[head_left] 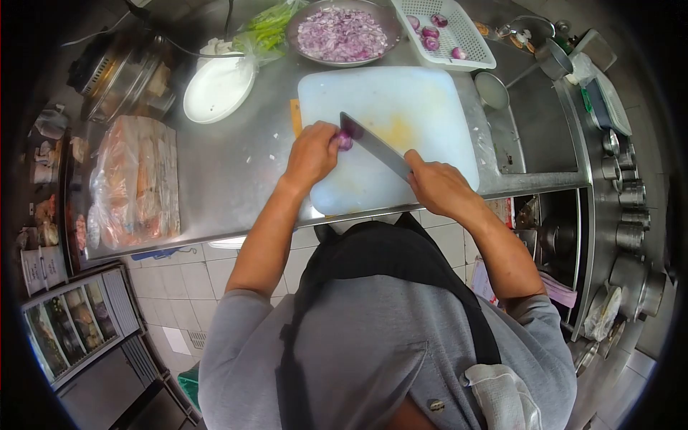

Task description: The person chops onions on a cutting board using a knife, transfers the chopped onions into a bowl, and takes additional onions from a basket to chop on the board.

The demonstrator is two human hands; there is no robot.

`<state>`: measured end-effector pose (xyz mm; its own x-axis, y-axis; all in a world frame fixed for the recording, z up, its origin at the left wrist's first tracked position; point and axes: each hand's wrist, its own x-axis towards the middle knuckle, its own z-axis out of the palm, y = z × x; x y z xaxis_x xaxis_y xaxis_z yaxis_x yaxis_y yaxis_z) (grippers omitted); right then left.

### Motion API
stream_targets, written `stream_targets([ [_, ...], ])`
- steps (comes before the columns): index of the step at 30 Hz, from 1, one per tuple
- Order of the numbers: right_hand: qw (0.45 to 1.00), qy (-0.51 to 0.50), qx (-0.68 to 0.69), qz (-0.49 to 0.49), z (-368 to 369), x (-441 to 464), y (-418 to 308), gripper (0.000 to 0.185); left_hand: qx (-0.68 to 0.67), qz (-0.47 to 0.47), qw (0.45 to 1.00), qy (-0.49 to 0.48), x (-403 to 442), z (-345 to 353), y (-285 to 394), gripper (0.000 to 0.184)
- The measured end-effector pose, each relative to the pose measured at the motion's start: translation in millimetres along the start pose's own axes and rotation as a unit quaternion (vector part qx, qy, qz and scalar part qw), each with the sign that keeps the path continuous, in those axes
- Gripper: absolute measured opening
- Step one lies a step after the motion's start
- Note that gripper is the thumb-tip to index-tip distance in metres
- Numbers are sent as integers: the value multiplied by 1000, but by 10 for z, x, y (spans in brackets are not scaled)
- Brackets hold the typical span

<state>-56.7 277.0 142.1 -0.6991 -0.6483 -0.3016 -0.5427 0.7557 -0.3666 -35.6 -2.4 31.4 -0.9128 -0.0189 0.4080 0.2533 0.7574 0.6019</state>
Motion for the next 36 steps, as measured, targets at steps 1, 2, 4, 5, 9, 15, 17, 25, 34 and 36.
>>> stream_targets([
  [1,1000,9,-12,-8,-88,-25,-45,16,1,0,1000,-1,10,3,1,12],
  [2,999,16,-22,-16,-178,-66,-104,16,3,-2,1000,-3,4,3,-2,12],
  [4,999,19,-29,-20,-181,-67,-120,15,0,-3,1000,4,1,8,2,11],
  [5,999,13,-25,-16,-112,-47,-92,15,-3,-4,1000,14,-6,14,6,11],
  [9,999,-22,-27,21,143,11,-14,16,-33,16,998,42,-54,51,-48,10],
  [15,1000,-12,-23,5,-46,-42,-154,18,-9,9,999,43,-124,85,-70,11],
  [17,1000,-11,-10,12,119,-36,-92,19,-21,12,999,48,-154,85,-55,11],
  [25,1000,-1,-8,7,-135,-111,-264,18,-16,38,997,61,-153,99,-94,12],
  [34,999,-12,-23,24,-6,-137,-312,19,-42,81,992,91,-96,104,-131,10],
  [36,1000,1,-17,18,-75,-188,-390,19,-41,73,993,88,-158,127,-140,10],
])
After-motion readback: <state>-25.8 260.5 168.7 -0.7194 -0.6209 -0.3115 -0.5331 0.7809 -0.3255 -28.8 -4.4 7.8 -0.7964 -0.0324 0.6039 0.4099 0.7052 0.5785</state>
